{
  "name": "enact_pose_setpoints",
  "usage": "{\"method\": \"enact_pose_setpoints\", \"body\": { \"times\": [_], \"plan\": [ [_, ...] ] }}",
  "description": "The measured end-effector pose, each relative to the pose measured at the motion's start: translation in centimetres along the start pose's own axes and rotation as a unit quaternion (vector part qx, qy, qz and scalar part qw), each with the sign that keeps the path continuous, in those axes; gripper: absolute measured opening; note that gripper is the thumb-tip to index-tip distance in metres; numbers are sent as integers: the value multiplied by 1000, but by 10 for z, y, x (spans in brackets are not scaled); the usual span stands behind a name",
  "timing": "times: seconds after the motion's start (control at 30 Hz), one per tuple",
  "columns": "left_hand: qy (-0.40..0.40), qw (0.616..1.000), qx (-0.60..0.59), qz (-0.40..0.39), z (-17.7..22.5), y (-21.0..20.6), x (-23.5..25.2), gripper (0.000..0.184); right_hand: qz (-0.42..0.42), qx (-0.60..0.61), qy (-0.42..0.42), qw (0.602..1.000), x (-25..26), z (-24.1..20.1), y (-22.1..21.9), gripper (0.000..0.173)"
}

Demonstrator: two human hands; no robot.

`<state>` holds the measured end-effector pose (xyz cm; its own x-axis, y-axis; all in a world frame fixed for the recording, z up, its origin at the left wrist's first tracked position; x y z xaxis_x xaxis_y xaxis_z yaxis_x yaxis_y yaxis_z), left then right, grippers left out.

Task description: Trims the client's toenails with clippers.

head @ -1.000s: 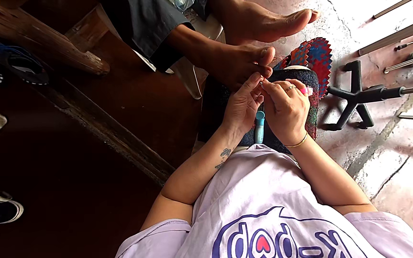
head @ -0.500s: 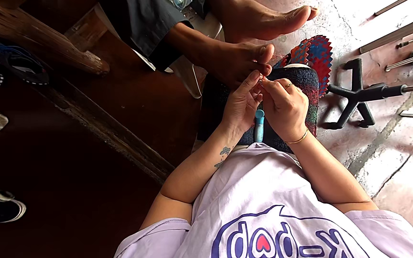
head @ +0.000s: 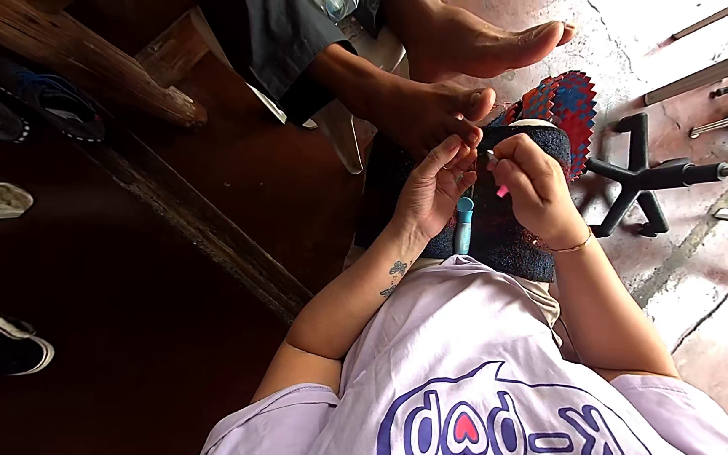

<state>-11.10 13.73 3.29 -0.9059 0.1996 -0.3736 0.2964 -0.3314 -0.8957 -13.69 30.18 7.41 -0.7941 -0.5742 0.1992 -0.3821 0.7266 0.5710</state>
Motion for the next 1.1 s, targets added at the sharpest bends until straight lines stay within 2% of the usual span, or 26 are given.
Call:
{"method": "enact_pose_setpoints", "body": {
  "times": [0.1, 0.13, 0.2, 0.37, 0.43, 0.5, 0.6, 0.63, 0.97, 1.1],
  "plan": [
    [-5, 1000, -10, -24, -1, 2, 1, 17, -54, 106, -27, 993, 0, 1, 6, 16],
    [-5, 1000, -10, -21, -2, 3, 1, 18, -59, 118, -33, 991, 1, -1, 8, 11],
    [-7, 1000, -9, -21, -2, 2, 0, 17, -49, 114, -43, 991, 4, -8, 10, 13],
    [-4, 1000, -10, -9, -3, 2, 0, 16, 5, -19, 1, 1000, 13, -20, 14, 14],
    [-13, 998, -22, -55, -9, 15, 9, 11, 19, -85, 24, 996, 17, -23, 14, 14],
    [-25, 992, -27, -119, -18, 35, 21, 15, 24, -126, 43, 991, 20, -24, 14, 13],
    [-3, 1000, -19, -5, -5, 4, 2, 10, 12, -145, 51, 988, 25, -28, 14, 14],
    [-1, 1000, -17, 2, -3, 0, 0, 11, 8, -150, 50, 987, 26, -29, 15, 14],
    [-5, 1000, -17, -4, -4, 2, 2, 8, -33, -240, 71, 968, 32, -40, 19, 17],
    [-7, 1000, -9, -12, -4, 3, 3, 9, -24, -255, 72, 964, 32, -41, 16, 17]
  ]
}}
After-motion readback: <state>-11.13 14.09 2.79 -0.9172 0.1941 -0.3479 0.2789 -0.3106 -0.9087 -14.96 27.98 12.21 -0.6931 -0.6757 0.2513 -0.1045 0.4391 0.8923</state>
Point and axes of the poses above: each hand's wrist, its own x-axis towards the middle knuckle, its own y-axis out of the back of the hand, z = x × y, the point moved 1 cm from there along x, towards the middle knuckle, and after that the axes turned 2 degrees about y, right-handed, at the moved point
